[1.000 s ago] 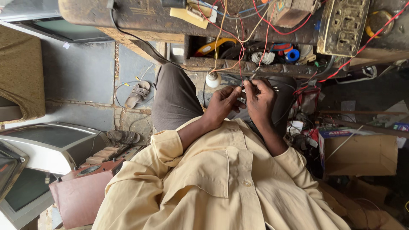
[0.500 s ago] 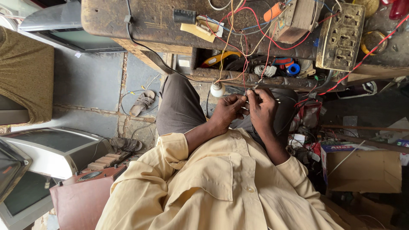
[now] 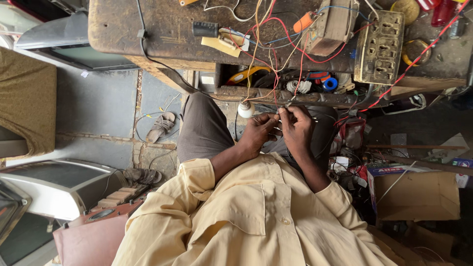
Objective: The person works at a cluttered workbench, manipulating wires and components of an electronic device. They connect and disconnect wires, use a multimeter to test connections, and adjust parts of the device.
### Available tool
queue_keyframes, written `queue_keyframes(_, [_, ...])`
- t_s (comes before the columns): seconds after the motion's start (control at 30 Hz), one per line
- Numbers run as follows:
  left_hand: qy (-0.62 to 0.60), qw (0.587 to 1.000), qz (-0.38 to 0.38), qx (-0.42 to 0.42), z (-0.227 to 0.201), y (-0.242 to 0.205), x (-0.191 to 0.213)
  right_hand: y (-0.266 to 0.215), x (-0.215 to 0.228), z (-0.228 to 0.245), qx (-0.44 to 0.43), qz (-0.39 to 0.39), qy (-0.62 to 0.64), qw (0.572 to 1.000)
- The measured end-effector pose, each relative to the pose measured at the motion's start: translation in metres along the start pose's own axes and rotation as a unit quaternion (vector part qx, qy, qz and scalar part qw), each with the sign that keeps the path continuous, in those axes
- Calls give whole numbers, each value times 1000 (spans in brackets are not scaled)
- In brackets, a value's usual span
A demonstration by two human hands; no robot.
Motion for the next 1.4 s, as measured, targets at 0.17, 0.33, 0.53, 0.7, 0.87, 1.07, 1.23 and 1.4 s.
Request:
queue_keyframes(0.17, [1, 1000, 1, -3, 0, -1, -1, -1, 1, 2, 17, -13, 8, 1000])
queue_keyframes(0.33, [5, 1000, -2, -2, 0, 0, -2, -1, 2, 4, 27, -16, -19, 999])
queue_keyframes(0.53, [-2, 1000, -7, 9, 0, 1, -1, 0, 1, 3, 25, -16, -6, 1000])
queue_keyframes(0.7, [-1, 1000, -1, 5, -1, -1, -1, 0, 2, 4, 29, -21, -17, 999])
queue_keyframes(0.87, [2, 1000, -4, 6, -1, -2, -1, -1, 1, 5, 33, -31, -7, 999])
queue_keyframes(1.07, [0, 1000, -6, 23, 1, -5, 0, -2, 2, 6, 48, -44, -32, 997])
queue_keyframes(1.23, [29, 999, -4, 43, 2, -9, 1, -1, 3, 10, 50, -48, -44, 997])
queue_keyframes(1.4, [47, 998, 5, 52, 5, -12, 3, -1, 4, 8, 50, -44, -50, 997])
Point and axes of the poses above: each hand's wrist, its own y-axis towards the middle knuckle, its own x-axis out of the back of the hand, z = x × y, the point moved 4 cm from there along y, towards the middle knuckle, and after that the axes turned 15 degrees about -y, right-handed, at the moved point
